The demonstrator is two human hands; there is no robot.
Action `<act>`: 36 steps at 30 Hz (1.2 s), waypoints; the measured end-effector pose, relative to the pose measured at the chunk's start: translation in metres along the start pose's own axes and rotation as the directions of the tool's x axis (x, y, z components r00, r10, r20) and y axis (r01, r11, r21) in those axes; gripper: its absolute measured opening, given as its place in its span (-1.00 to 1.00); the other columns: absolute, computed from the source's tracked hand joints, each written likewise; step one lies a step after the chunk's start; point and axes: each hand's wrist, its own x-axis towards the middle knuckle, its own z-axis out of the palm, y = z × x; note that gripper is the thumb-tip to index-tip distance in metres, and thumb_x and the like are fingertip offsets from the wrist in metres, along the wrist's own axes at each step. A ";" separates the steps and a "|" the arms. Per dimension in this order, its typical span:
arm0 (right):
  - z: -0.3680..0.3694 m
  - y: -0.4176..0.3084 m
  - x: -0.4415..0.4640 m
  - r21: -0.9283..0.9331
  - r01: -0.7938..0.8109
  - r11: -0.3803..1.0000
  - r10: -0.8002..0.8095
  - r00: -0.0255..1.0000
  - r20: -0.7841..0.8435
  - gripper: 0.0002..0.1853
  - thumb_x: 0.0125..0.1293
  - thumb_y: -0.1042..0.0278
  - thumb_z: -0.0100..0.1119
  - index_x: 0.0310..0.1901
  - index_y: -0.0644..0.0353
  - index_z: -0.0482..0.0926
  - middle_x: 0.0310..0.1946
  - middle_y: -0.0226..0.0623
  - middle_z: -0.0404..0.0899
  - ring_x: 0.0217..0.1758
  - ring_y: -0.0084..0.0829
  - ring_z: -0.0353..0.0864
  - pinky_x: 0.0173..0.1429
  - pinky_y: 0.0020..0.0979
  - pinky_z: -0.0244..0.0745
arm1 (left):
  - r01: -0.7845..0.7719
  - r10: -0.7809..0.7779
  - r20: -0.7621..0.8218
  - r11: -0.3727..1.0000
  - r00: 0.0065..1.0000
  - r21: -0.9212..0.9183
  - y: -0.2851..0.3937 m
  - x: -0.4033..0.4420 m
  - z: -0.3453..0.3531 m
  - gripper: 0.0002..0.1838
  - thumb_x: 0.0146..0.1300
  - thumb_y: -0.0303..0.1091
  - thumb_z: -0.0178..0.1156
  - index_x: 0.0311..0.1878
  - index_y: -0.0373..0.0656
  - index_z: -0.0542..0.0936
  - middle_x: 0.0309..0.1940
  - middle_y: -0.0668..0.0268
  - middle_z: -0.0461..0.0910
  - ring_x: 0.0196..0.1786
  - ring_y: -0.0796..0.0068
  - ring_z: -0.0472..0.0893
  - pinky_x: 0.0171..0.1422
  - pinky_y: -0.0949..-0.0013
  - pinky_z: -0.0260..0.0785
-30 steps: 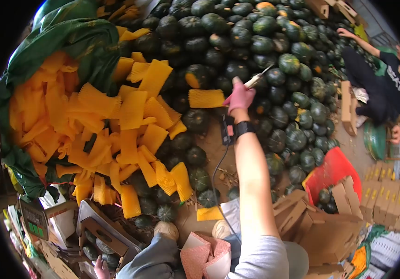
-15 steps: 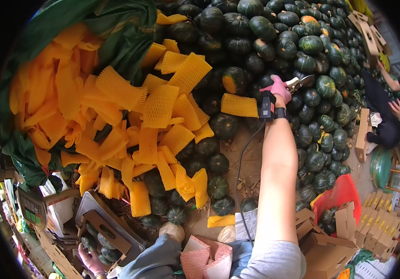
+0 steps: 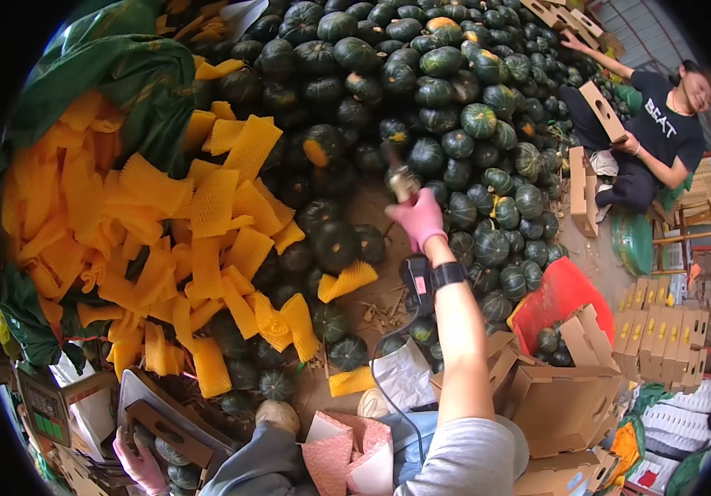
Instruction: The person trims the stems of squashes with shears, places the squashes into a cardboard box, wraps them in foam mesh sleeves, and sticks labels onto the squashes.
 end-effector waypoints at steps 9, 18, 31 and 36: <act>-0.038 0.016 0.086 0.107 -0.007 0.994 0.083 0.673 -0.735 -0.50 -0.17 0.29 0.42 -0.21 0.29 0.39 -0.32 -0.13 0.56 -0.19 -0.22 0.60 0.03 -0.27 0.45 | -0.148 0.150 -0.071 0.988 0.986 0.029 0.080 0.038 -0.008 -0.71 0.32 -0.31 0.18 0.03 -0.21 0.63 -0.19 0.10 0.63 -0.17 0.13 0.60 -0.01 0.20 0.43; -0.189 0.096 0.081 -0.182 -0.275 0.944 0.125 0.809 -0.575 -0.27 -0.20 0.18 0.53 0.03 0.24 0.38 -0.01 -0.11 0.55 0.10 -0.16 0.52 0.21 -0.20 0.39 | -0.219 0.219 0.014 0.972 0.976 0.079 0.077 0.049 0.003 -0.71 0.30 -0.33 0.20 0.03 -0.25 0.63 -0.16 0.09 0.64 -0.15 0.14 0.61 0.02 0.21 0.44; -0.222 0.139 0.072 0.050 -0.078 0.996 0.088 0.958 -0.272 -0.43 -0.12 0.18 0.49 -0.16 0.32 0.42 -0.29 -0.23 0.54 -0.27 -0.36 0.54 -0.13 -0.33 0.47 | -0.280 0.280 0.090 0.960 0.956 -0.014 0.056 0.033 0.019 -0.67 0.25 -0.51 0.16 0.09 -0.24 0.53 -0.11 0.09 0.57 -0.11 0.16 0.58 0.03 0.26 0.43; -0.182 0.144 0.058 -0.021 -0.159 0.987 0.154 0.978 -0.139 -0.63 -0.03 0.17 0.45 -0.33 0.24 0.53 -0.47 -0.22 0.53 -0.50 -0.40 0.53 -0.44 -0.36 0.43 | -0.244 0.244 0.062 0.970 0.968 -0.003 0.067 0.033 0.020 -0.71 0.20 -0.59 0.15 0.01 -0.24 0.55 -0.15 0.06 0.56 -0.11 0.06 0.58 0.01 0.23 0.45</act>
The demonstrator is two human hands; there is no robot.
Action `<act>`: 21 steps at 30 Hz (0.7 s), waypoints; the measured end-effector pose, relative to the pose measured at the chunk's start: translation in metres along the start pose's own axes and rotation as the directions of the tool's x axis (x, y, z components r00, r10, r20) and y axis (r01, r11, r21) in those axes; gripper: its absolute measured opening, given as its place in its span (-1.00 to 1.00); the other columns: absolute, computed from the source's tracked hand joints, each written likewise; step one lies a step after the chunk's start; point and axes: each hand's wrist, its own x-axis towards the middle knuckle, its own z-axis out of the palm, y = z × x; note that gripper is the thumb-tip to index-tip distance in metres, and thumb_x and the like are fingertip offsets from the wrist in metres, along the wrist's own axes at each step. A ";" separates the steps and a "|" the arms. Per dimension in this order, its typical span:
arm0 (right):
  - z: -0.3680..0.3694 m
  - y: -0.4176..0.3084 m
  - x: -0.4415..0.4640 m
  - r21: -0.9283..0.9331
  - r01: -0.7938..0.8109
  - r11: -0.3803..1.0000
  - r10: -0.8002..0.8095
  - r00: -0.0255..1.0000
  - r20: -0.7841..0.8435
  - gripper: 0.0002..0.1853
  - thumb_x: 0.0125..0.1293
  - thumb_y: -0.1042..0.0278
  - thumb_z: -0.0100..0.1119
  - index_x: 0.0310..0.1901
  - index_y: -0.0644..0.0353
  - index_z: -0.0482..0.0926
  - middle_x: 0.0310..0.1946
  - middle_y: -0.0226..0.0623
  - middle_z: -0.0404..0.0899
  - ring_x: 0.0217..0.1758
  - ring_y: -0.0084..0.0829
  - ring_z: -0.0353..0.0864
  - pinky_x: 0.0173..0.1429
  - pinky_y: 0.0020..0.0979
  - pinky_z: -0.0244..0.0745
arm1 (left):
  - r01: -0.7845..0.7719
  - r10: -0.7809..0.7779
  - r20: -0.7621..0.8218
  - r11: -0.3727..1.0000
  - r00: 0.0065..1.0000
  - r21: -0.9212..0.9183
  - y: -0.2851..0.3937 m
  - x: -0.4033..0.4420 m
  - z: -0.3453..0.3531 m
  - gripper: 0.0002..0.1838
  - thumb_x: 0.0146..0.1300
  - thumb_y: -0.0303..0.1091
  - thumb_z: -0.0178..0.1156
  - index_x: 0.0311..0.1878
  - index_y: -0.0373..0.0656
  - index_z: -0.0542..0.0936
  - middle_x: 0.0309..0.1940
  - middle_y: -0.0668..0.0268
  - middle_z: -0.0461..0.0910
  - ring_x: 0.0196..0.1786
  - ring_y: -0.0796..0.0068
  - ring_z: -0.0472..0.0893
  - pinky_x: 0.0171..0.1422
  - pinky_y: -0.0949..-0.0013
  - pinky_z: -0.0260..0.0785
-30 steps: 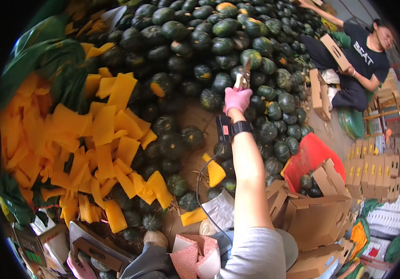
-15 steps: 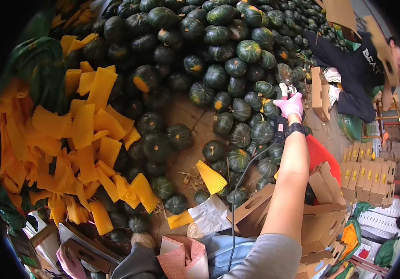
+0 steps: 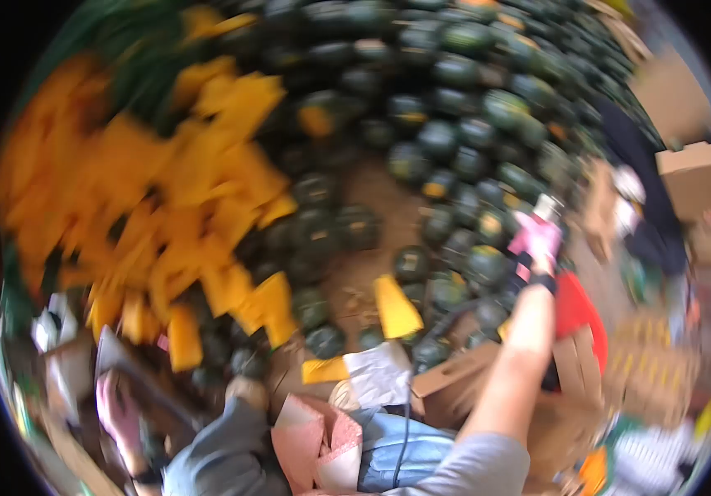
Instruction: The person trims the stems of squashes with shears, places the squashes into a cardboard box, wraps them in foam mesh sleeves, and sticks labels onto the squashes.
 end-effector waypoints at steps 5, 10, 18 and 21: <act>0.010 -0.015 0.020 -0.171 0.360 0.917 -0.341 0.931 0.133 -0.54 0.05 0.26 0.40 -0.07 0.23 0.45 -0.16 -0.18 0.47 -0.18 -0.36 0.49 -0.10 -0.31 0.39 | -0.011 0.026 0.070 0.977 0.997 -0.215 0.021 -0.014 -0.005 -0.77 0.11 -0.46 0.18 -0.11 -0.17 0.57 -0.29 0.15 0.56 -0.21 0.09 0.57 -0.16 0.18 0.43; 0.052 -0.082 0.024 -0.042 0.481 0.876 -0.472 0.871 0.135 -0.41 0.13 0.34 0.36 0.20 0.22 0.37 0.14 -0.14 0.41 0.14 -0.31 0.45 0.24 -0.27 0.36 | -0.178 0.250 0.226 0.939 0.942 -0.296 0.052 -0.002 0.031 -0.70 0.09 -0.32 0.23 -0.07 -0.04 0.56 -0.21 0.29 0.54 -0.17 0.26 0.54 -0.13 0.25 0.40; 0.177 -0.197 -0.268 0.510 0.560 0.653 -0.750 0.387 0.536 -0.24 -0.03 0.53 0.39 0.25 0.25 0.25 0.03 -0.27 0.41 0.09 -0.42 0.43 0.20 -0.43 0.38 | -0.064 0.202 0.101 0.674 0.974 -0.736 0.019 -0.058 0.040 -0.27 0.01 -0.19 0.42 0.27 -0.04 0.35 0.07 0.15 0.40 -0.01 0.18 0.53 0.07 0.20 0.44; 0.223 -0.213 -0.409 0.642 0.353 0.681 -0.658 -0.091 0.748 -0.34 -0.18 0.38 0.47 0.02 0.31 0.38 -0.11 -0.32 0.46 -0.03 -0.46 0.51 0.14 -0.43 0.41 | 0.248 0.113 0.277 0.219 0.954 -0.944 0.016 -0.071 0.016 0.12 -0.08 -0.07 0.54 0.46 -0.11 0.05 0.37 0.12 0.11 0.19 0.28 0.46 0.23 0.30 0.39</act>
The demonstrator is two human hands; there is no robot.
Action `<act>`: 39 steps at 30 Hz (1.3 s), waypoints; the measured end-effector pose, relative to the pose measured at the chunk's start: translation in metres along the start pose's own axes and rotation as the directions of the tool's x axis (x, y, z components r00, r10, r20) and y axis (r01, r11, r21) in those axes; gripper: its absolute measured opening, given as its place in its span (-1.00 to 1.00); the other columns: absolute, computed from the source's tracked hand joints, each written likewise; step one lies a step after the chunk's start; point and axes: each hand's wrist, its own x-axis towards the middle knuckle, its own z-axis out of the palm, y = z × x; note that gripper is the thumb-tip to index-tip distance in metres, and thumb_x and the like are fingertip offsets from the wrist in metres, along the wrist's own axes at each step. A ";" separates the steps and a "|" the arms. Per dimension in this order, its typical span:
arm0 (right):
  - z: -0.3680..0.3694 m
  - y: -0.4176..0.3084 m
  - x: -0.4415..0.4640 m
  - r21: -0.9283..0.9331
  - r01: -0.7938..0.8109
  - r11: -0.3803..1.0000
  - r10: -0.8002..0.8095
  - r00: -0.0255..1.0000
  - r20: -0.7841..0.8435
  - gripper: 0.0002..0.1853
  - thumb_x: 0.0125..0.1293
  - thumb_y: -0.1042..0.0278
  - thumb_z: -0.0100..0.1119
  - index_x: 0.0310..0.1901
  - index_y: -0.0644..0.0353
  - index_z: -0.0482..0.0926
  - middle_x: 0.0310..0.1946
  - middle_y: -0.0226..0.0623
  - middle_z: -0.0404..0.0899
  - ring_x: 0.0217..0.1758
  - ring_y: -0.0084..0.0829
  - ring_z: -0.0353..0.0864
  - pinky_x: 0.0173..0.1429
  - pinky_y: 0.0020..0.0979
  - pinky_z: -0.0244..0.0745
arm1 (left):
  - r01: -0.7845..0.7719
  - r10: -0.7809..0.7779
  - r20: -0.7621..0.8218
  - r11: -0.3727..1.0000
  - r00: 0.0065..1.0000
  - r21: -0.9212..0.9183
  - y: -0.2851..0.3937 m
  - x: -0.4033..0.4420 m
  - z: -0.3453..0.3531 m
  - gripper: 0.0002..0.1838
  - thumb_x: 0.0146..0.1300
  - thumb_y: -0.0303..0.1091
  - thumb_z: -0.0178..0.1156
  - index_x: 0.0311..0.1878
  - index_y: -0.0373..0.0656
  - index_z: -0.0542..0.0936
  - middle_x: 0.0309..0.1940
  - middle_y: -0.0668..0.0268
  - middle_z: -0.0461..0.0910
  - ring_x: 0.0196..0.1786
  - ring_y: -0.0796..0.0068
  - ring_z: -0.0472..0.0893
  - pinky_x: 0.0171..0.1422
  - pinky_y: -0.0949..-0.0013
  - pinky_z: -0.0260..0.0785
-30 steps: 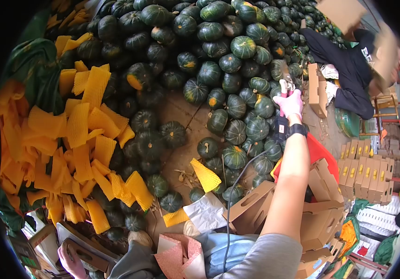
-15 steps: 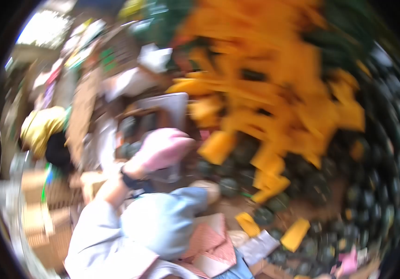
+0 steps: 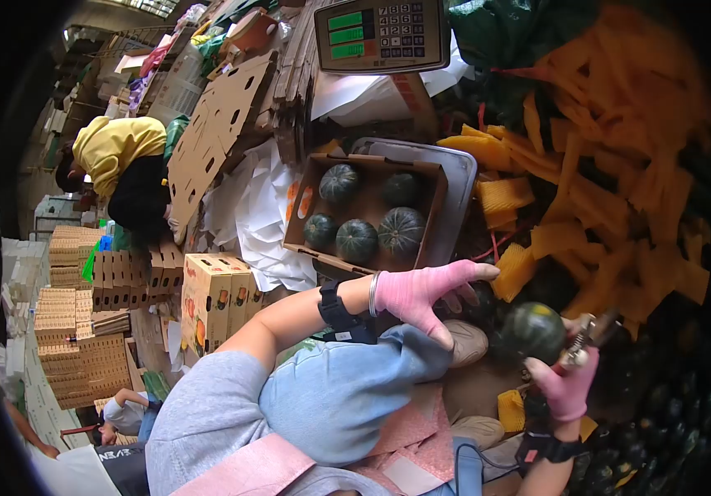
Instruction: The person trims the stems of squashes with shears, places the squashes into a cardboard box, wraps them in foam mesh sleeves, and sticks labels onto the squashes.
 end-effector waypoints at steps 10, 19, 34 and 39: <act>0.161 -0.002 -0.024 -0.018 -0.034 0.999 0.029 0.977 -0.212 -0.44 -0.04 0.45 0.43 0.02 0.19 0.37 -0.09 -0.35 0.48 -0.05 -0.53 0.45 0.05 -0.50 0.39 | 0.039 -0.254 -0.317 0.832 0.914 -0.554 -0.013 -0.156 -0.052 -0.36 0.04 -0.41 0.39 0.21 -0.17 0.35 0.06 0.27 0.51 0.11 0.43 0.51 0.26 0.31 0.36; 0.113 -0.013 -0.050 0.229 -0.289 0.930 0.368 0.745 -0.557 -0.77 0.06 0.42 0.29 -0.28 0.14 0.44 -0.48 -0.45 0.46 -0.52 -0.60 0.38 -0.40 -0.56 0.30 | -0.532 -0.482 -0.836 0.651 0.261 -0.541 -0.059 -0.209 -0.151 -0.50 0.15 -0.19 0.36 0.12 -0.08 0.45 -0.01 0.18 0.53 0.01 0.24 0.57 -0.01 0.18 0.56; 0.234 0.052 0.064 -0.359 -0.214 0.908 0.040 0.900 -0.435 -0.53 0.01 0.36 0.38 -0.06 0.19 0.37 -0.32 -0.21 0.57 -0.28 -0.32 0.60 -0.11 -0.34 0.50 | -0.283 -0.125 -0.833 0.905 0.540 -0.319 -0.077 -0.134 -0.176 -0.49 0.16 -0.28 0.33 0.14 -0.22 0.41 -0.03 0.30 0.52 -0.02 0.49 0.52 0.13 0.42 0.39; 0.228 0.065 0.064 -0.285 -0.293 0.913 0.153 0.892 -0.426 -0.55 0.01 0.43 0.33 -0.06 0.21 0.38 -0.30 -0.21 0.58 -0.27 -0.35 0.61 -0.08 -0.36 0.51 | -0.295 -0.252 -0.825 0.848 0.505 -0.440 -0.082 -0.129 -0.188 -0.48 0.21 -0.17 0.28 0.16 -0.21 0.41 -0.02 0.26 0.53 0.02 0.46 0.52 0.15 0.40 0.38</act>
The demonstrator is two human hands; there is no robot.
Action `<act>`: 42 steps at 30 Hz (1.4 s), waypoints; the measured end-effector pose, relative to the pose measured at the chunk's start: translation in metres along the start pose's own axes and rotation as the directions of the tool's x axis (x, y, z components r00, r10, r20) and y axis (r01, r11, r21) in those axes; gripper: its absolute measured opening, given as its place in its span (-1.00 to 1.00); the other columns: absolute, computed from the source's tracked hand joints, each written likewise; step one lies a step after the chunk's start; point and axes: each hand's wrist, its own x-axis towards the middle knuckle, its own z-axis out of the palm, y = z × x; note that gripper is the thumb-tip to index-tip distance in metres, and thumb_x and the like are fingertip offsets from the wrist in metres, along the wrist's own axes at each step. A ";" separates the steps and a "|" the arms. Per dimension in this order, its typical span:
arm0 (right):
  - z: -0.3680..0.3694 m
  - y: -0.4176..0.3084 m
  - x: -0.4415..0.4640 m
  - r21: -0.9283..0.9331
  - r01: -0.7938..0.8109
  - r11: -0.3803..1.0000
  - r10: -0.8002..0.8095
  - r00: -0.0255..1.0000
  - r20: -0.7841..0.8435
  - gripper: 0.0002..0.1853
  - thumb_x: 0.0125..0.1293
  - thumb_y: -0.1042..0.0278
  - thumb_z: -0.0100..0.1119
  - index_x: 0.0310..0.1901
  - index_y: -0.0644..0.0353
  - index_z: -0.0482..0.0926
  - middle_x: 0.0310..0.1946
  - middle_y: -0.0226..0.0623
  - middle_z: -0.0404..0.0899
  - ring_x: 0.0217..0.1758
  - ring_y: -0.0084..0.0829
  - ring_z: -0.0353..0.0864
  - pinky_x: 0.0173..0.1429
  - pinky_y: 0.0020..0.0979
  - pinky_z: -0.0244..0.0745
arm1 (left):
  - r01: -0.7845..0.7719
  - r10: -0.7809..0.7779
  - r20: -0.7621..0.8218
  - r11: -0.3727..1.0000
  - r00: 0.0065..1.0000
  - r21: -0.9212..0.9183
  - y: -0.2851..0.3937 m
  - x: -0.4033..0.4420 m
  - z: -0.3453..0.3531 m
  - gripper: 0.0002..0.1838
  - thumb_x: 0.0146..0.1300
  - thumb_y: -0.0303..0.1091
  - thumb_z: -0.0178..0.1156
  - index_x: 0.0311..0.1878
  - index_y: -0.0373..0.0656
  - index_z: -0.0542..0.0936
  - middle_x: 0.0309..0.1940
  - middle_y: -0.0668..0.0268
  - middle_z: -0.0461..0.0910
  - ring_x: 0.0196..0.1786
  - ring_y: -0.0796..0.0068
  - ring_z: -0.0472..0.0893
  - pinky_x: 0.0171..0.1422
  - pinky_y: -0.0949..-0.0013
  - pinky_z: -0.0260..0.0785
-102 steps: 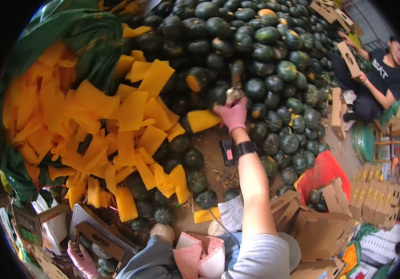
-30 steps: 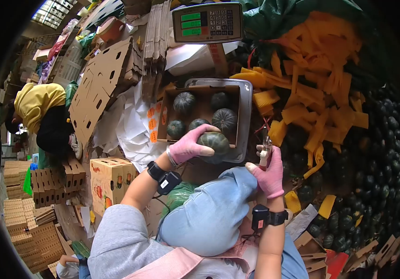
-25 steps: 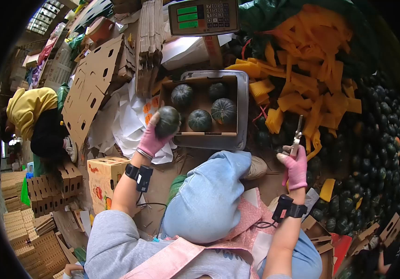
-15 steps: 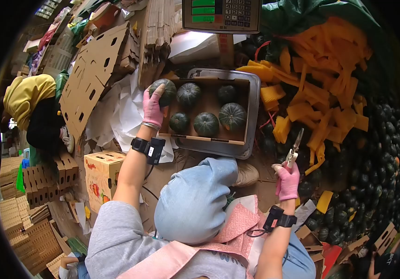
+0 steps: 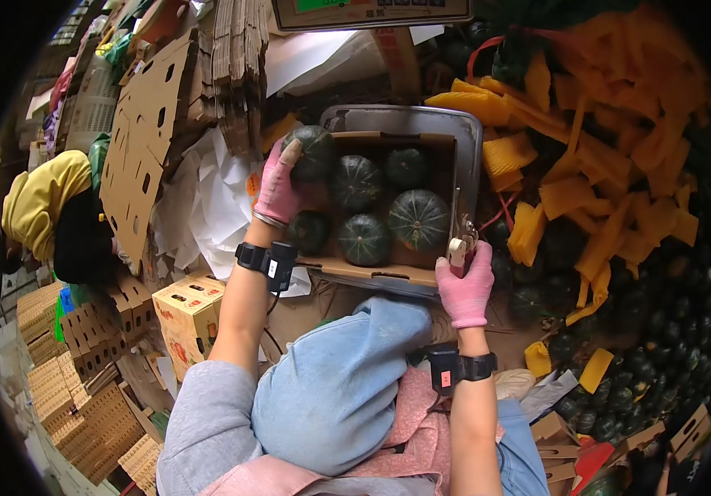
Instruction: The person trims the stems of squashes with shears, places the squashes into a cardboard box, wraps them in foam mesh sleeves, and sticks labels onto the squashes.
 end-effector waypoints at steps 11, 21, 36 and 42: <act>-0.002 0.007 0.004 0.067 -0.006 0.998 0.004 1.000 0.020 -0.57 -0.01 0.44 0.35 -0.11 0.23 0.38 -0.31 -0.29 0.54 -0.28 -0.47 0.54 -0.09 -0.40 0.48 | -0.036 0.143 0.000 0.253 0.990 0.967 0.015 -0.028 -0.019 -0.52 0.23 -0.31 0.20 0.23 -0.07 0.40 -0.11 0.03 0.59 -0.06 0.00 0.58 0.07 0.20 0.43; -0.121 0.085 0.022 0.013 -0.334 0.942 0.275 0.753 -0.597 -0.19 -0.06 -0.03 0.48 0.07 0.44 0.38 -0.03 -0.06 0.53 0.02 -0.16 0.50 0.19 -0.27 0.33 | -0.029 0.548 -0.010 0.063 0.837 0.998 0.037 -0.083 -0.057 -0.39 0.12 -0.59 0.07 0.27 0.12 0.39 -0.01 0.15 0.52 -0.16 0.02 0.60 -0.10 0.15 0.49; -0.188 0.180 -0.046 0.544 -0.730 0.413 0.853 0.101 -0.512 -0.22 0.03 -0.47 0.09 -0.27 0.29 0.64 -0.09 -0.07 0.56 -0.10 -0.17 0.45 0.09 -0.20 0.34 | -0.095 0.499 0.080 0.005 0.863 0.995 0.033 -0.084 -0.053 -0.39 0.05 -0.54 0.21 0.25 0.01 0.40 -0.03 0.17 0.51 -0.03 0.10 0.54 0.06 0.17 0.42; -0.199 0.167 -0.049 0.505 -0.691 0.517 0.825 0.245 -0.509 -0.32 0.13 -0.44 -0.04 -0.33 0.15 0.65 -0.14 -0.17 0.56 -0.16 -0.12 0.48 0.04 -0.20 0.41 | -0.256 0.538 0.291 -0.142 0.791 0.956 0.044 -0.062 -0.029 -0.26 -0.14 -0.36 0.39 0.24 0.08 0.42 0.06 0.28 0.45 0.16 0.17 0.41 0.25 0.09 0.19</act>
